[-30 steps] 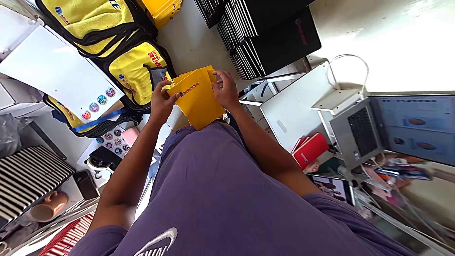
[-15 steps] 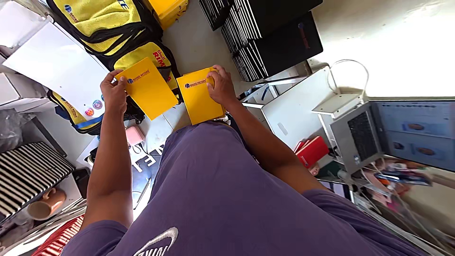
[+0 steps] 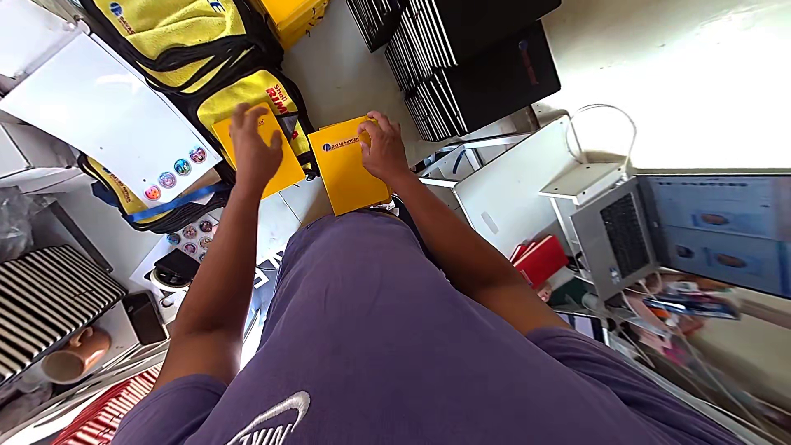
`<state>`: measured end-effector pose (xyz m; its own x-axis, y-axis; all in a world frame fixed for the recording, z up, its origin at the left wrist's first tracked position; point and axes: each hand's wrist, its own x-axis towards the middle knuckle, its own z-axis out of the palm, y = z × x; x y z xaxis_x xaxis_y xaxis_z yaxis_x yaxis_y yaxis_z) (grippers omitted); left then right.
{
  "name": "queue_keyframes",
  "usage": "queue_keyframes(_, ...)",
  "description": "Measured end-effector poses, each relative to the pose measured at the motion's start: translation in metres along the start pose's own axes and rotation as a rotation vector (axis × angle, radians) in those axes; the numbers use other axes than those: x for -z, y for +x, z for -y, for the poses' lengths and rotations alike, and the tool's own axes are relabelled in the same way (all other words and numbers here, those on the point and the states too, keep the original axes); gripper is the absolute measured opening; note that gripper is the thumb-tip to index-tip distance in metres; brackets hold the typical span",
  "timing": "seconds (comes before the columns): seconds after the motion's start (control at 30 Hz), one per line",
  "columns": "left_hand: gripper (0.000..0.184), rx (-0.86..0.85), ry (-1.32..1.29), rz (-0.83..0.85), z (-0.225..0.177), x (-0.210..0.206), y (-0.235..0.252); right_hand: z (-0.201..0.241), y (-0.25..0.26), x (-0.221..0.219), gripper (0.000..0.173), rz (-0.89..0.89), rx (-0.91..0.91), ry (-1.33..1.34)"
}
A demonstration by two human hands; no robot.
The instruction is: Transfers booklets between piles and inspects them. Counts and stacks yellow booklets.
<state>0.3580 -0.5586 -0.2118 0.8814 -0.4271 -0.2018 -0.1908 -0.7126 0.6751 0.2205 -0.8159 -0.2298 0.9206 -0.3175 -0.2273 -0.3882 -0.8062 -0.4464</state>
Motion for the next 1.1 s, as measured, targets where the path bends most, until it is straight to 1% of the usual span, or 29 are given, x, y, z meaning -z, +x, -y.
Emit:
queue_keyframes(0.17, 0.036, -0.138, -0.003, 0.141, -0.034, -0.049, -0.001, 0.001, 0.002, 0.003, 0.02, 0.034, -0.008, -0.012)
queue_keyframes(0.27, 0.036, -0.236, 0.037, 0.226, -0.052, -0.077, -0.001, 0.002, 0.003, 0.003, 0.015, 0.049, -0.014, -0.014)
queue_keyframes(0.33, 0.037, -0.261, 0.1, 0.27, -0.061, -0.092, -0.001, 0.002, 0.002, 0.002, 0.017, 0.036, -0.013, -0.009)
queue_keyframes(0.43, 0.041, -0.267, 0.171, 0.282, -0.067, -0.106, 0.002, 0.001, 0.004, 0.0, 0.023, 0.016, -0.018, -0.016)
queue_keyframes(0.57, 0.045, -0.279, 0.168, 0.268, -0.063, -0.109, 0.003, 0.001, 0.002, -0.001, 0.017, 0.013, -0.015, -0.022)
queue_keyframes(0.67, 0.05, -0.276, 0.158, 0.246, -0.057, -0.107, 0.001, 0.0, 0.0, -0.005, 0.021, -0.011, -0.015, -0.034)
queue_keyframes(0.73, 0.054, -0.245, 0.154, 0.212, -0.051, -0.102, 0.0, 0.0, 0.0, -0.005, 0.022, -0.027, -0.019, -0.021)
queue_keyframes(0.9, 0.053, -0.192, 0.096, 0.155, -0.03, -0.095, -0.011, -0.001, -0.001, -0.006, 0.02, -0.042, -0.014, -0.003)
queue_keyframes(1.0, 0.052, -0.182, 0.079, 0.132, -0.021, -0.094, -0.02, -0.001, 0.0, -0.003, 0.019, -0.016, -0.009, -0.013)
queue_keyframes(1.1, 0.048, -0.167, 0.075, 0.125, -0.021, -0.093, -0.023, 0.001, 0.004, 0.002, 0.018, 0.025, -0.023, -0.021)
